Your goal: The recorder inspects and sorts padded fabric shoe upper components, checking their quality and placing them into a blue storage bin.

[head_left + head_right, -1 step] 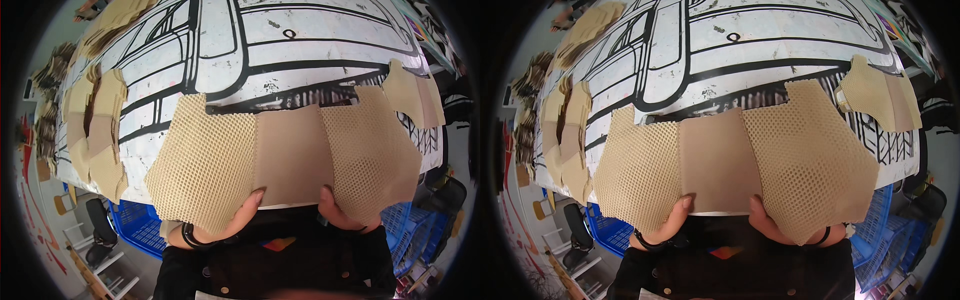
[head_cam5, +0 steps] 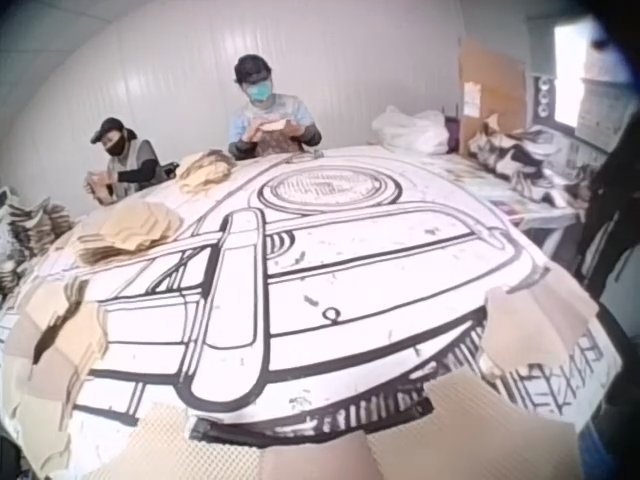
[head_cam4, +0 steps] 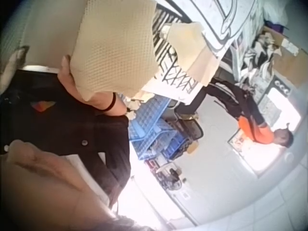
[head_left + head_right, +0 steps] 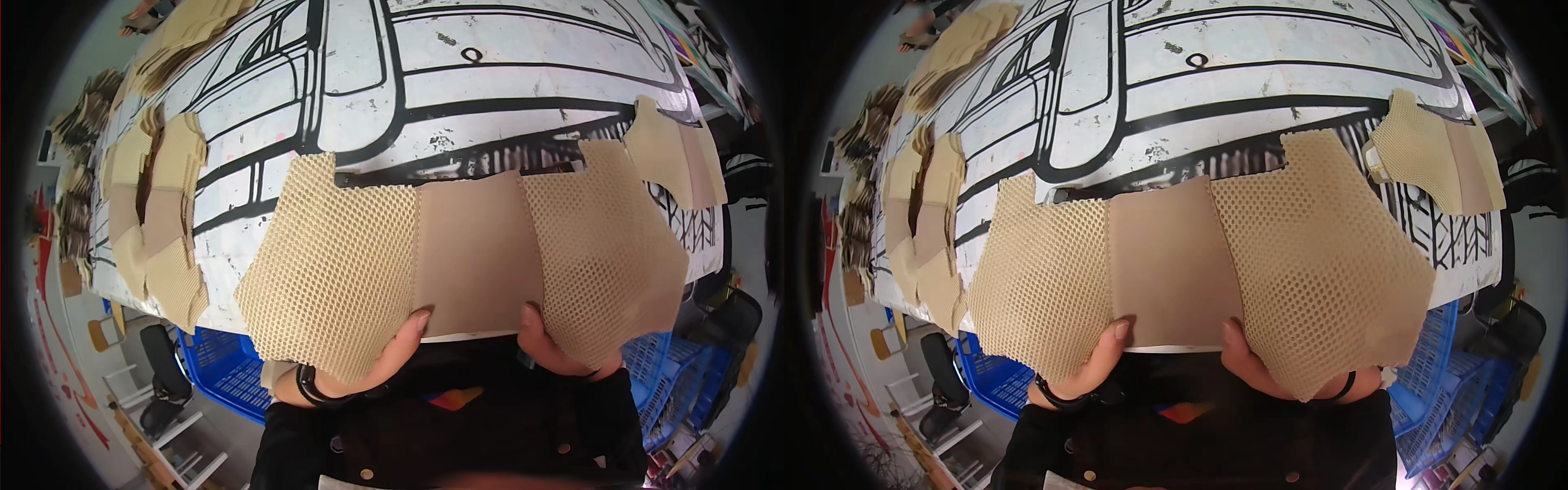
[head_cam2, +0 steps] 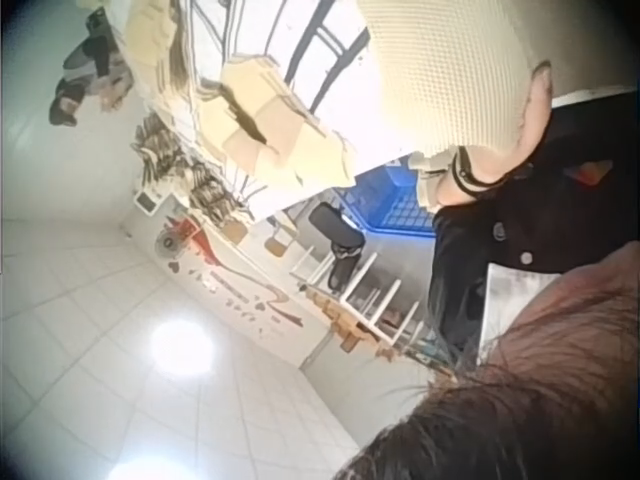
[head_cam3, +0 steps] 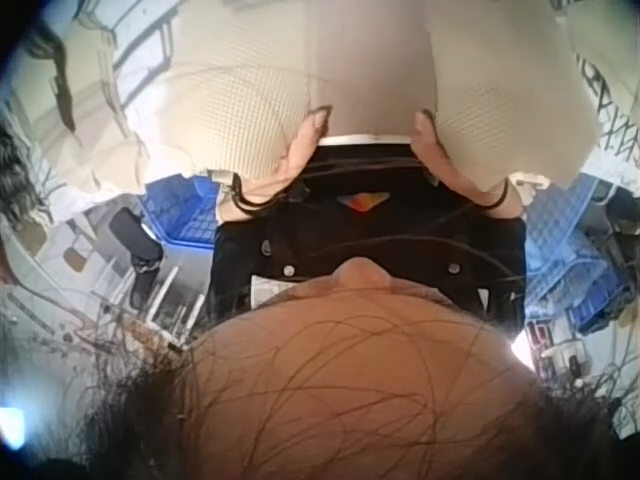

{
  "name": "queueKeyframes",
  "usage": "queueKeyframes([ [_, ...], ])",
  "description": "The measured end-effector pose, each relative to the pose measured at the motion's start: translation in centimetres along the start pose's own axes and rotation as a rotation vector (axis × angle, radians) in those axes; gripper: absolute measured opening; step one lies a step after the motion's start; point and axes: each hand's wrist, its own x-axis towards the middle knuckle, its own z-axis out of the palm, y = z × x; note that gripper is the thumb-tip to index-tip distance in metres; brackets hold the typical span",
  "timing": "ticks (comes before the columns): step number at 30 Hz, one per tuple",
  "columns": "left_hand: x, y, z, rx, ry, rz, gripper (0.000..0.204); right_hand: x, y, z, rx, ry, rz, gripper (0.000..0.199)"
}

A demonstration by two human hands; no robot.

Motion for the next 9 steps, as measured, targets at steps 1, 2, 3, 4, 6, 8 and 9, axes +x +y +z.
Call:
queueKeyframes([
  [1,0.0,-0.1,0.1,-0.020,0.001,-0.015,0.035,0.2,-0.1,0.1,0.134,0.057,0.060,0.032],
  [2,0.0,-0.1,0.2,-0.023,0.015,-0.008,0.034,0.3,-0.1,0.3,0.135,0.020,0.060,0.030],
  [3,0.0,-0.2,0.3,-0.037,0.040,0.023,0.034,0.2,-0.1,0.0,0.108,-0.024,0.051,0.029],
  [4,0.0,-0.3,0.3,-0.001,0.034,0.003,0.032,0.0,0.0,0.0,0.085,-0.020,0.036,0.028],
  [6,0.0,-0.4,0.2,0.000,0.047,0.016,0.027,-1.1,0.4,0.2,-0.231,-0.163,-0.095,0.027],
  [8,-0.1,-0.5,0.4,0.094,0.097,0.054,0.027,-3.6,1.2,0.8,-0.338,-0.289,-0.126,0.026],
  [9,-0.1,-0.5,0.5,0.078,0.128,0.061,0.027,-6.5,-4.8,0.3,-0.338,-0.328,-0.107,0.026],
])
